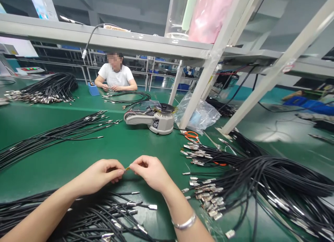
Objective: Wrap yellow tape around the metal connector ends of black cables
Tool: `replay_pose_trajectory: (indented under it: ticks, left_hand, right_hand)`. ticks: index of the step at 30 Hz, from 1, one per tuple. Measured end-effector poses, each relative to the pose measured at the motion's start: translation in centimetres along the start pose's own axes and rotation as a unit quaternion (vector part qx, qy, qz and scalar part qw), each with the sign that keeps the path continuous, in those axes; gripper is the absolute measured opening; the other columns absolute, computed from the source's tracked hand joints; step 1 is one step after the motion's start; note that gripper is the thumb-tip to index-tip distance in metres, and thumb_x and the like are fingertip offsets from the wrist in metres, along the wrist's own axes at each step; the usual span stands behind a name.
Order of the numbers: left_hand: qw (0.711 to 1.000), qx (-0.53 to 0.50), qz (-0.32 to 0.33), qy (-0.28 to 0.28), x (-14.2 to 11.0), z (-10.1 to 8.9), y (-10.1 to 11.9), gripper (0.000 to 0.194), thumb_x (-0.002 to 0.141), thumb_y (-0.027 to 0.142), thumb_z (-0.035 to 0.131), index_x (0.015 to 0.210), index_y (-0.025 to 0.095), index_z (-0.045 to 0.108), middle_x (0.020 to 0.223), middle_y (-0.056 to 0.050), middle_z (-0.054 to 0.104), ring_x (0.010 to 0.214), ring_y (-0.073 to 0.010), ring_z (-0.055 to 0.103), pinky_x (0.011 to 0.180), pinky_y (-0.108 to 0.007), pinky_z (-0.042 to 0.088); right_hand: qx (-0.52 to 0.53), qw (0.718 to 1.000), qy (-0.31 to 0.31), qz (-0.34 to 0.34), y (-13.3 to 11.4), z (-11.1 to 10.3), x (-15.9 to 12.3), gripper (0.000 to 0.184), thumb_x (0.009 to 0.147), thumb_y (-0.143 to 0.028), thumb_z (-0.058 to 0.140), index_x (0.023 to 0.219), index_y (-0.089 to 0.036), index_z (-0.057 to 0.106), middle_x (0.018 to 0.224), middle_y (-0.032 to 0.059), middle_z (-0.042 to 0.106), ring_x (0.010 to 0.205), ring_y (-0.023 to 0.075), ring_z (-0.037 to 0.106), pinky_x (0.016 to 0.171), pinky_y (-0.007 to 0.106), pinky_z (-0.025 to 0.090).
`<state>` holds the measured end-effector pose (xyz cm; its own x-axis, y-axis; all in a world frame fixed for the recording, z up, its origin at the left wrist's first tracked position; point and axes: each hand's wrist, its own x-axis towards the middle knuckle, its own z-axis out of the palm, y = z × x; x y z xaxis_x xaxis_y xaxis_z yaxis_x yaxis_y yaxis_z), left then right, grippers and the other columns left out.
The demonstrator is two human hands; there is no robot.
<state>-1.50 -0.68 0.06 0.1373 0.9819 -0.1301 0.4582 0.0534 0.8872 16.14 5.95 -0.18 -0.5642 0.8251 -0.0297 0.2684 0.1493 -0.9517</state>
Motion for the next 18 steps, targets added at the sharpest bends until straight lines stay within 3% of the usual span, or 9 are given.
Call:
replay_pose_trajectory:
  ticks: [10, 18]
  left_hand:
    - [0.999, -0.025, 0.015, 0.024, 0.03, 0.43, -0.06, 0.022, 0.077, 0.035, 0.048, 0.071, 0.017, 0.060, 0.062, 0.001, 0.056, 0.061, -0.0139, 0.051, 0.060, -0.023, 0.039]
    - [0.986, -0.166, -0.024, -0.023, 0.38, 0.81, -0.50, 0.018, 0.071, 0.032, 0.054, 0.066, 0.015, 0.055, 0.059, 0.002, 0.053, 0.053, -0.0110, 0.048, 0.057, -0.024, 0.040]
  right_hand:
    - [-0.015, 1.000, 0.011, -0.023, -0.01, 0.26, -0.28, 0.019, 0.073, -0.033, 0.062, 0.065, -0.015, 0.064, 0.060, -0.0016, 0.059, 0.058, 0.0121, 0.051, 0.056, 0.024, 0.042]
    - [-0.015, 0.999, 0.000, -0.050, 0.04, 0.58, -0.33, 0.015, 0.075, -0.029, 0.060, 0.067, -0.016, 0.062, 0.066, -0.0004, 0.060, 0.063, 0.0129, 0.052, 0.061, 0.025, 0.042]
